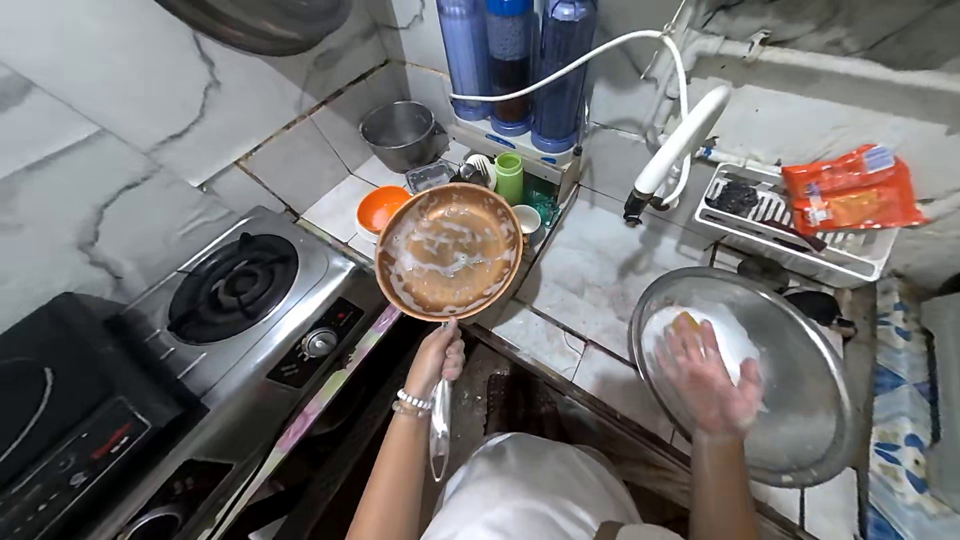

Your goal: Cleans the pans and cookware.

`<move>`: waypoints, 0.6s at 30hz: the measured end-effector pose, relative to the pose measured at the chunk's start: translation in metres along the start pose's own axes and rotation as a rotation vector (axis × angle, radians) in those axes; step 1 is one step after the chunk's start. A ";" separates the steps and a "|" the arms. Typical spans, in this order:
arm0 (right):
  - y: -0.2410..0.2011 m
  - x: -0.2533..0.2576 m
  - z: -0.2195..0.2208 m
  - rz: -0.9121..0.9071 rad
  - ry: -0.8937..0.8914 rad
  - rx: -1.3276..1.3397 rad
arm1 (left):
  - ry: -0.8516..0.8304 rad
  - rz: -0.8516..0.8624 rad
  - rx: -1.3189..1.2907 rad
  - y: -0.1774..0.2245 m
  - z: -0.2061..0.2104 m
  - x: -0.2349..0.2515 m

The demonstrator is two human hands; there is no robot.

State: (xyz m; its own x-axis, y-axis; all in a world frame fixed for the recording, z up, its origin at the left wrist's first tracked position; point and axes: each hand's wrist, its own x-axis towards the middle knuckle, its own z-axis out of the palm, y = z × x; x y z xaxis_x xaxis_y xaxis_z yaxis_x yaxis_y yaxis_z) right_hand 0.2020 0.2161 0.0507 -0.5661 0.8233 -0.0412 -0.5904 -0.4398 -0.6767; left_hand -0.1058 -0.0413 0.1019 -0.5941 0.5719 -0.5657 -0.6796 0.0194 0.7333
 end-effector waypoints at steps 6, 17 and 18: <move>-0.030 -0.018 -0.041 -0.106 0.012 -0.182 | -0.030 0.105 -0.054 0.074 0.006 0.002; -0.048 -0.044 -0.059 -0.074 0.116 -0.188 | 0.005 0.203 0.165 0.254 -0.004 0.198; -0.046 -0.044 -0.057 -0.075 0.125 -0.203 | 0.010 0.194 0.177 0.263 -0.007 0.212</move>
State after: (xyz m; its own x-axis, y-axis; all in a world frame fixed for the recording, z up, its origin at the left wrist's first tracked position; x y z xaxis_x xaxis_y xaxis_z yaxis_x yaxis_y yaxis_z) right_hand 0.2871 0.2201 0.0414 -0.4420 0.8945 -0.0676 -0.4929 -0.3051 -0.8148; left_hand -0.4131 0.0794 0.1724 -0.7107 0.5706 -0.4115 -0.4674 0.0543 0.8824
